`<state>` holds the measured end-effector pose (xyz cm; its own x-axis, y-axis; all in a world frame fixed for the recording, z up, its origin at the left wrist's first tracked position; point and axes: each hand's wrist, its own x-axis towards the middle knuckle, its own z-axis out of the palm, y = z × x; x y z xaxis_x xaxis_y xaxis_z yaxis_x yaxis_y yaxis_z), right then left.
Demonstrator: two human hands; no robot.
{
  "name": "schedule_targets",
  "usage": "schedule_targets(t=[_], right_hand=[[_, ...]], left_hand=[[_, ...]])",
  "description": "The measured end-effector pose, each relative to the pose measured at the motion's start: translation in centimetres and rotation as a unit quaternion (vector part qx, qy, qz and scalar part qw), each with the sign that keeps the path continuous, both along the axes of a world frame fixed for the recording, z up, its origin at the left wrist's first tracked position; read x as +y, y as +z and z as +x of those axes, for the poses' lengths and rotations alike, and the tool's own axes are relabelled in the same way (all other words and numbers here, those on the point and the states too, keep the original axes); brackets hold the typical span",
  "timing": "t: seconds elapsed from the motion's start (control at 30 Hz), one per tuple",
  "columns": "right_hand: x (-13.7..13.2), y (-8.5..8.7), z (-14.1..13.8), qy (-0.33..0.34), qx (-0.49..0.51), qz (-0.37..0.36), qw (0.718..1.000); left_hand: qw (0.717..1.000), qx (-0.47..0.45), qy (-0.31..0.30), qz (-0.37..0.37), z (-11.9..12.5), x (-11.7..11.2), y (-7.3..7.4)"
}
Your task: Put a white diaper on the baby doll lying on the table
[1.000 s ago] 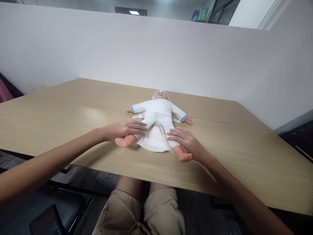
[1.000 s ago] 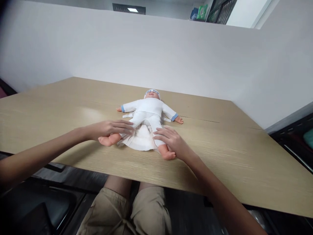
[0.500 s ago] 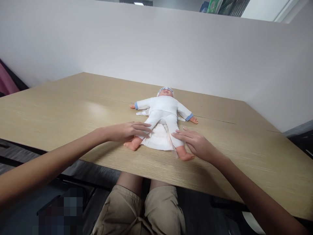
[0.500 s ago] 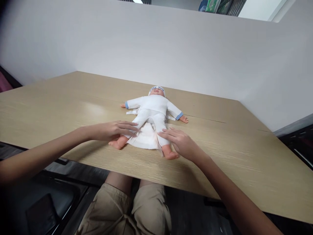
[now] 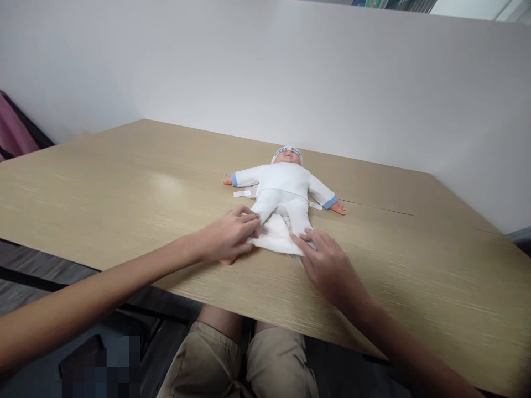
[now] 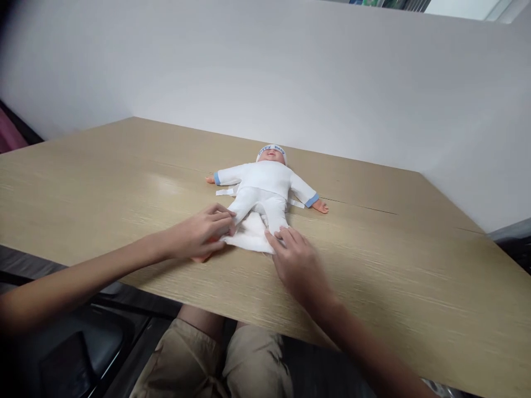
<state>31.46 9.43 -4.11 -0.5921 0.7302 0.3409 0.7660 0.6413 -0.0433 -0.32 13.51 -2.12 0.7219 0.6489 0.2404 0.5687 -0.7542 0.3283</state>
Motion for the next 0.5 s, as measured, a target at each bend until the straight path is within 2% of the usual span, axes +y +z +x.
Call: schedule_targets(t=[0.17,0.3,0.4,0.5], right_hand=[[3.4,2.5,0.8,-0.008,0.111,-0.041,0.993],[8.5,4.7,0.8,-0.015,0.214,-0.045,0.976],[13.5,5.1,0.3,-0.054,0.284,-0.122,0.95],[18.3,4.2,-0.3,-0.071,0.33,-0.194,0.921]], left_hand=[[0.993,-0.098,0.064,-0.033,0.4,3.1,2.8],[0.978,-0.183,0.088,-0.042,1.5,8.0,4.5],[0.955,-0.234,0.123,-0.133,2.4,12.6,4.3],[0.914,-0.297,0.136,-0.239,3.2,16.7,3.0]])
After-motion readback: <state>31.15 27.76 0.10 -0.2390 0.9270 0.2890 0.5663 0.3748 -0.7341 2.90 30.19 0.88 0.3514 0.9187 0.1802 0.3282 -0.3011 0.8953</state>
